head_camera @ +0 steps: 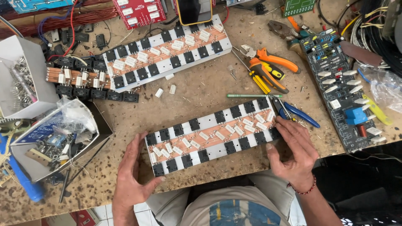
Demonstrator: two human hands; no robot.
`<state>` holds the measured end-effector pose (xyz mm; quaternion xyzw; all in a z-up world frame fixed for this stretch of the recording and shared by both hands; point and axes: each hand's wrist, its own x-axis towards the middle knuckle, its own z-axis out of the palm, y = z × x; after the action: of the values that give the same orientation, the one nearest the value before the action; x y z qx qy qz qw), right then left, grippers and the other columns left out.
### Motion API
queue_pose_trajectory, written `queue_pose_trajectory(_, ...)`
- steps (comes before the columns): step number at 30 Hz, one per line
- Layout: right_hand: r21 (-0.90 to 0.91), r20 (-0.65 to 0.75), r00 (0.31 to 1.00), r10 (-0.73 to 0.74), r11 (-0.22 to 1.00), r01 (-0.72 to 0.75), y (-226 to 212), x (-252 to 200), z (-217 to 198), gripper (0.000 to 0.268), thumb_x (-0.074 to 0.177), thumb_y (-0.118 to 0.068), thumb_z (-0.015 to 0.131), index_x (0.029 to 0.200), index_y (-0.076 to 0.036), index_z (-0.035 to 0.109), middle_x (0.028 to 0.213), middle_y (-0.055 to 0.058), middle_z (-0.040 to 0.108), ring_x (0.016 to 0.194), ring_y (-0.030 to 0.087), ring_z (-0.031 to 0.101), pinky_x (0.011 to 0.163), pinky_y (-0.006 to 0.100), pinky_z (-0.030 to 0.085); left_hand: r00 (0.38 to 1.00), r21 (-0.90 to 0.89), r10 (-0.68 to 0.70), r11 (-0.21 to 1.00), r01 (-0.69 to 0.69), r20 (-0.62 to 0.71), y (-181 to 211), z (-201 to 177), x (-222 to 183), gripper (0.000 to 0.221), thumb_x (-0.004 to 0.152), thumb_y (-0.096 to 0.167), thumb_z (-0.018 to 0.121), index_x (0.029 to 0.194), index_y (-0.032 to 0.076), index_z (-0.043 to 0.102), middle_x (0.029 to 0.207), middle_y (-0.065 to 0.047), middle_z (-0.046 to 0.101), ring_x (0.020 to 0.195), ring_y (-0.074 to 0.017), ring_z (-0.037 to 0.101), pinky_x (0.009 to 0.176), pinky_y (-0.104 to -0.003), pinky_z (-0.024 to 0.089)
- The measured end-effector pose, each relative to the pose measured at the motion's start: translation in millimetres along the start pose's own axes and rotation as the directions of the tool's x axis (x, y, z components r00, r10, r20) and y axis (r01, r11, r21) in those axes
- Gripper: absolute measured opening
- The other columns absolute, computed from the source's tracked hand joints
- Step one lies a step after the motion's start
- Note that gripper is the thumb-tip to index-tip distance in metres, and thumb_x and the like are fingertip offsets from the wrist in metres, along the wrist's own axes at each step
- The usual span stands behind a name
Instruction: Assembling resistors and transistors onto a metal heatsink at an electronics repair bench.
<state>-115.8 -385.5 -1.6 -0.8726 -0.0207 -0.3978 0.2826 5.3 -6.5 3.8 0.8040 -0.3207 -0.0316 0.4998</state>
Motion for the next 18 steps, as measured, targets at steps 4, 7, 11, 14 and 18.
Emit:
queue_pose_trajectory(4,0.011,-0.016,1.0,0.018,1.0,-0.018,-2.9,2.4,-1.4,0.037,0.084,-0.009,0.068,0.11,0.017,0.068,0.114,0.035,0.07,0.108,0.046,0.072,0.097,0.05,0.06,1.0,-0.007,0.013,1.0,-0.013,-0.007,2.7,1.4,2.5,0.113,0.076,0.042,0.079,0.161,-0.001,0.018,0.161,-0.029,0.037,0.152,-0.0423,0.039,0.13,-0.057,0.029)
queue_pose_trajectory(7,0.01,-0.012,1.0,0.002,1.0,-0.002,-1.9,3.0,-2.2,0.037,0.088,-0.013,0.067,0.111,0.016,0.068,0.114,0.034,0.07,0.107,0.045,0.072,0.096,0.05,0.061,1.0,-0.016,0.0,1.0,0.0,-0.007,3.5,1.7,2.0,0.114,0.075,0.042,0.08,0.162,0.0,0.019,0.162,-0.028,0.037,0.152,-0.0414,0.039,0.13,-0.056,0.029)
queue_pose_trajectory(11,-0.008,-0.004,1.0,0.0,1.0,0.0,-0.1,0.2,-1.2,0.038,0.082,-0.011,0.067,0.108,0.017,0.069,0.113,0.034,0.071,0.106,0.044,0.072,0.096,0.049,0.061,1.0,0.028,-0.003,1.0,0.003,-0.008,3.0,0.3,0.5,0.114,0.075,0.043,0.08,0.161,0.0,0.019,0.162,-0.027,0.038,0.152,-0.041,0.038,0.129,-0.058,0.028)
queue_pose_trajectory(14,-0.002,0.012,1.0,-0.004,1.0,0.004,-3.3,3.9,-3.6,0.036,0.082,-0.008,0.067,0.11,0.015,0.068,0.116,0.033,0.071,0.108,0.044,0.071,0.097,0.051,0.06,1.0,0.028,-0.011,1.0,0.011,-0.006,1.4,1.1,0.1,0.113,0.075,0.042,0.079,0.162,0.001,0.018,0.162,-0.025,0.038,0.153,-0.041,0.038,0.129,-0.059,0.026)
queue_pose_trajectory(18,-0.017,0.027,1.0,0.003,1.0,-0.002,-5.9,6.6,-3.6,0.036,0.084,-0.008,0.067,0.111,0.014,0.069,0.118,0.031,0.071,0.109,0.042,0.071,0.099,0.051,0.059,1.0,0.03,0.029,0.999,-0.029,-0.007,-3.2,1.5,-0.3,0.113,0.077,0.045,0.079,0.162,0.002,0.018,0.163,-0.025,0.037,0.153,-0.0407,0.037,0.13,-0.058,0.027)
